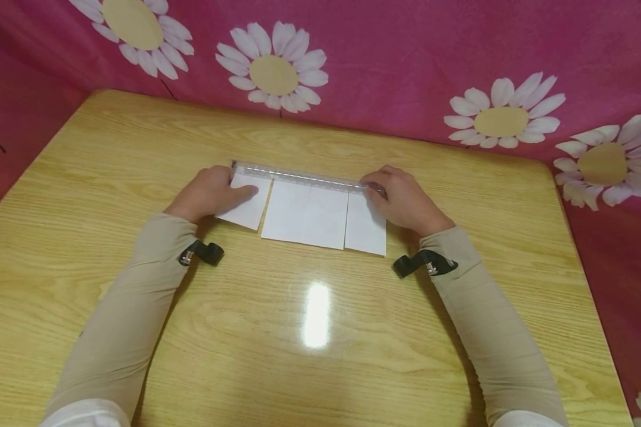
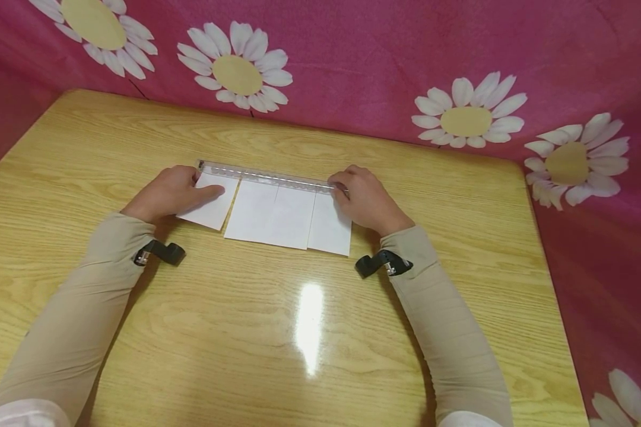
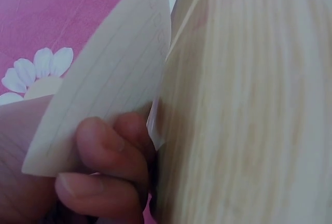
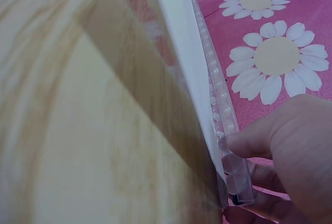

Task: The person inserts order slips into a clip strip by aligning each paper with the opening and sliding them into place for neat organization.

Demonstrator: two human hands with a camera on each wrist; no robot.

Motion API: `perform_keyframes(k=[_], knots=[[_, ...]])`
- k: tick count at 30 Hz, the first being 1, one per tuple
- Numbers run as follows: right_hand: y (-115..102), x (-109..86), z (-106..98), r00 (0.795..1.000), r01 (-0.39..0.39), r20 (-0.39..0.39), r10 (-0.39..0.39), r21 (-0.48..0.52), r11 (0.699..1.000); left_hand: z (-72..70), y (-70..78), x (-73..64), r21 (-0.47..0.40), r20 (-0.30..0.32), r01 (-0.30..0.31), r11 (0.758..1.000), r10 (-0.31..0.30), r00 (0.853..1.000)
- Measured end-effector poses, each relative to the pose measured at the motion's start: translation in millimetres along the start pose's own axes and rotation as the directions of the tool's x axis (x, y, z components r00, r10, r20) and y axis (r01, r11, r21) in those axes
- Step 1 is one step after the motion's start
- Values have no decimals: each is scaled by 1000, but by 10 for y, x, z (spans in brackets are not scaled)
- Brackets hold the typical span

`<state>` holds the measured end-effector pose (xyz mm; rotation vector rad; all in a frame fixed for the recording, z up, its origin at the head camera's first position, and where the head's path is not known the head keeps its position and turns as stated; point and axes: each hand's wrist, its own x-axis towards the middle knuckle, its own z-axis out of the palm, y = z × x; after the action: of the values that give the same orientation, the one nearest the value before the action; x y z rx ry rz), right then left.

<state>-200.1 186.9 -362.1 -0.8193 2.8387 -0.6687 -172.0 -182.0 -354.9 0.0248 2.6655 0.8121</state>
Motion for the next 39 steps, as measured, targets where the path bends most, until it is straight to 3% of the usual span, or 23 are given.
perform_keyframes(k=[17,39], knots=[[-5,-5,5,1000,-8,-2,8,3,1000,23,27,5,9,8,-20,1000,20,1000],[-10,-10,-2,1000,-4,3,4,2,1000,41,52,0,44,7,7,999,-8,1000]])
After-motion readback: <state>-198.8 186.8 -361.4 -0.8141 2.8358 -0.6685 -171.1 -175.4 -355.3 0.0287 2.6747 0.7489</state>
